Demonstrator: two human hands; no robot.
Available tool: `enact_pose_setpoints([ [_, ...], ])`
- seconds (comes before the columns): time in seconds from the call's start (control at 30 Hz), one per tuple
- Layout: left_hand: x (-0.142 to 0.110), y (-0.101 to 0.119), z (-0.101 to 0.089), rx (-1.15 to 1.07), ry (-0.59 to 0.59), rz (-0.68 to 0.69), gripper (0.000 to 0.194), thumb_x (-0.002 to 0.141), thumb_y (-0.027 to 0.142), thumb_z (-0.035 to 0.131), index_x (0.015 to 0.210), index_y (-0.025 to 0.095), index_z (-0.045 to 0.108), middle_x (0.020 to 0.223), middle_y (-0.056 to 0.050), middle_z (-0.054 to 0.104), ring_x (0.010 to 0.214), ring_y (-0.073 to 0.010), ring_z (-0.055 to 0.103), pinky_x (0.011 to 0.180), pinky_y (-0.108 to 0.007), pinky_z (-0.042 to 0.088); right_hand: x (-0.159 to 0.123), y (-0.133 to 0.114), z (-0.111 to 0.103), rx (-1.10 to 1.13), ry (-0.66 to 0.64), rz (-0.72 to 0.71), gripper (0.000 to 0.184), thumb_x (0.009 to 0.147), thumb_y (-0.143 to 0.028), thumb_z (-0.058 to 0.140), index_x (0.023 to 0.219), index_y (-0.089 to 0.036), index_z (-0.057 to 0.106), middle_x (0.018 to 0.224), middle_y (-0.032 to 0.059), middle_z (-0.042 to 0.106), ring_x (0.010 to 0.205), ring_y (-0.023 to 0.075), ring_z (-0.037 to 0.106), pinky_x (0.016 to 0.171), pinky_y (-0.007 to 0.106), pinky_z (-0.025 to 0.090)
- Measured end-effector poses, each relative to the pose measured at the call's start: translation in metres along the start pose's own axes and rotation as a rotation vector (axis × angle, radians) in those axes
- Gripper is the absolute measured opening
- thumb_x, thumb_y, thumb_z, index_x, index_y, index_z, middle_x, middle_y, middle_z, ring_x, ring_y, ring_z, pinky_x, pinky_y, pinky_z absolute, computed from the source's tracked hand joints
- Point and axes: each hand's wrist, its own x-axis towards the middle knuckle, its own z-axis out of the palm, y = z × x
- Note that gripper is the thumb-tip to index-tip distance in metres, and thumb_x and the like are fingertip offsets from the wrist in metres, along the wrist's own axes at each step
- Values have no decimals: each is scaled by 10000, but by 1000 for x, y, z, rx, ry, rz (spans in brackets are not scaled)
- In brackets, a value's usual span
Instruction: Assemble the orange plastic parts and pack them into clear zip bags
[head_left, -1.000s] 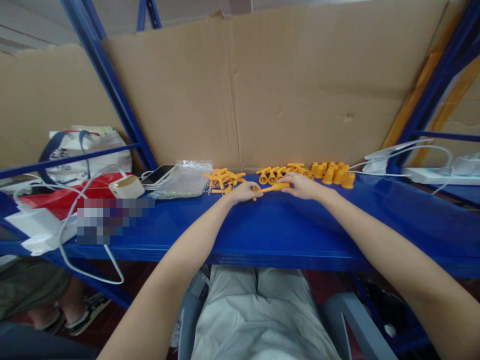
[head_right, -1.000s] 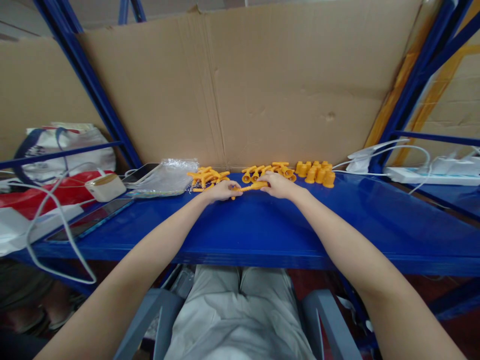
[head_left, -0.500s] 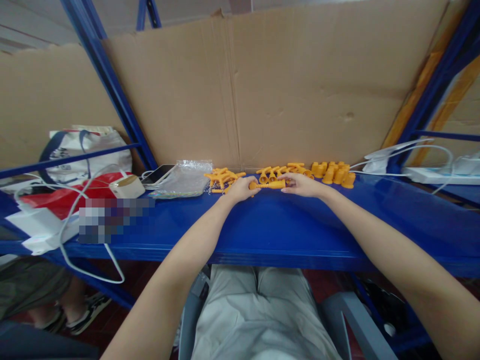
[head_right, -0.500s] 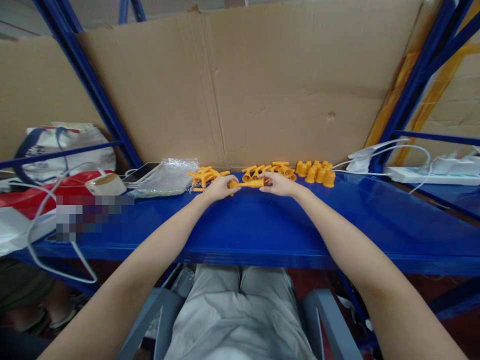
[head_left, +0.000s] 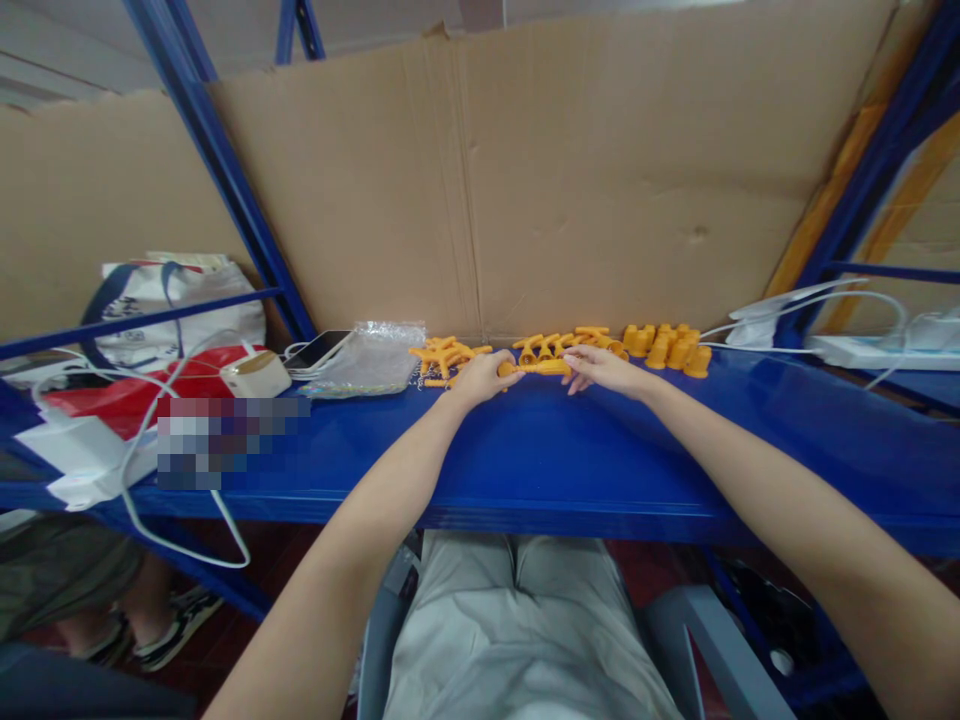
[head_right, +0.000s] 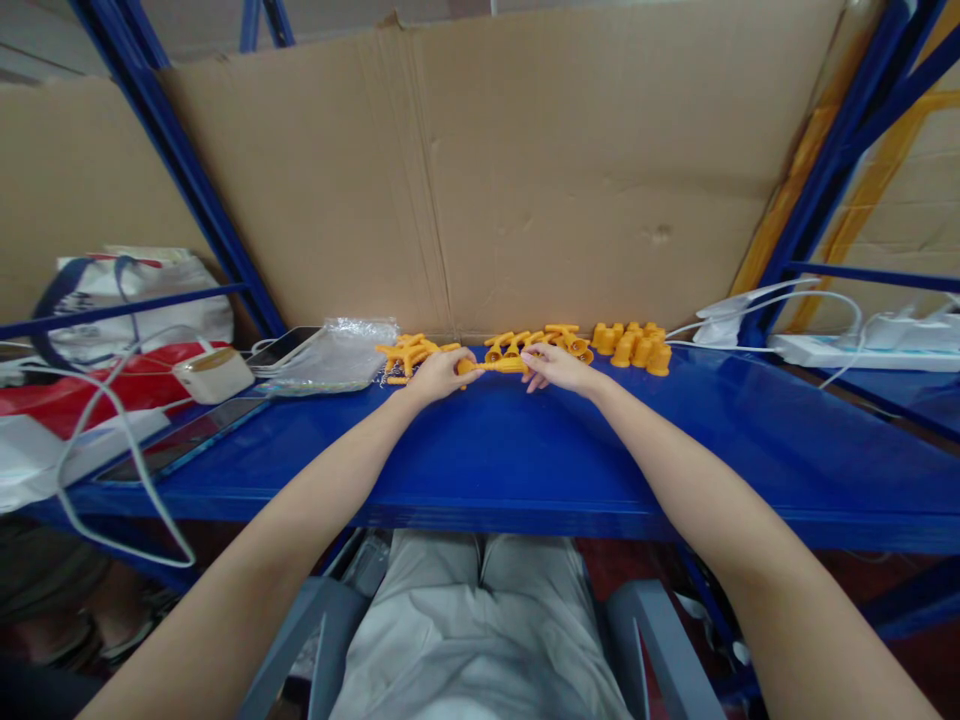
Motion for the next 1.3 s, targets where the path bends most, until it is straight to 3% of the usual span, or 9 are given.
enact_pose_setpoints([
  [0.13, 0, 0, 0, 39, 22, -11, 277, 878, 427, 596, 1006, 193, 674, 856, -41, 724, 772, -186, 643, 696, -266, 448, -4, -2, -5, 41, -41, -76, 516, 781, -294, 774, 1197, -205, 481, 767, -1, 711, 589, 132, 679, 582, 245, 549],
  [0.23, 0, 1, -1, 39, 25, -15, 287, 881, 430, 597, 1024, 190, 667, 857, -45, 724, 776, -190, 648, 702, -271, 451, -6, -5, -6, 54, -61, -103, 459, 747, -389, 797, 1053, -199, 513, 707, -11, 703, 530, 127, 651, 536, 241, 522],
  [0.47, -1, 5, -2, 70, 59, 38, 289, 884, 412, 608, 1052, 183, 665, 869, -50, 728, 792, -182, 655, 734, -266, 462, -7, -13, -1, -26, -57, 30, 631, 883, -729, 418, 667, -156, 573, 542, 88, 654, 410, 121, 578, 424, 228, 443],
  [0.57, -1, 6, -1, 85, 60, 38, 290, 889, 406, 602, 1063, 182, 663, 874, -52, 732, 799, -185, 660, 740, -270, 464, -10, -15, -3, -43, -53, 86, 620, 911, -701, 393, 740, -147, 614, 648, 104, 703, 442, 112, 599, 403, 203, 418],
  [0.67, 0, 5, -2, 91, 60, 31, 301, 890, 428, 594, 1055, 184, 660, 876, -54, 731, 804, -191, 659, 731, -271, 466, -13, -16, -7, -27, -48, 79, 398, 855, -533, 650, 1028, -175, 625, 945, 101, 748, 583, 119, 673, 468, 194, 469],
  [0.73, 0, 4, -1, 91, 58, 34, 304, 889, 442, 591, 1033, 184, 660, 855, -52, 728, 794, -189, 656, 725, -269, 466, -14, -15, -9, -1, -41, 55, 474, 767, -405, 777, 1151, -206, 582, 1052, 89, 731, 645, 124, 689, 524, 205, 504],
  [0.9, 0, 3, -1, 92, 81, 48, 308, 885, 449, 599, 1034, 186, 663, 866, -55, 728, 809, -192, 658, 736, -270, 466, -13, -13, -8, 40, -31, -6, 379, 759, -473, 767, 920, -161, 626, 830, 75, 736, 604, 120, 655, 562, 227, 503],
  [1.07, 0, 3, 1, 99, 96, 59, 310, 891, 440, 598, 1047, 180, 662, 887, -64, 730, 804, -192, 656, 737, -275, 464, -12, -17, -2, 50, -35, 39, 518, 860, -648, 566, 706, -156, 613, 611, 84, 679, 541, 136, 623, 552, 245, 491],
  [1.3, 0, 2, 1, 84, 83, 51, 310, 890, 436, 601, 1051, 177, 656, 878, -62, 728, 811, -195, 658, 750, -280, 465, -11, -12, -2, 94, -47, 79, 377, 889, -543, 599, 861, -168, 628, 825, 95, 735, 584, 122, 647, 489, 206, 471],
])
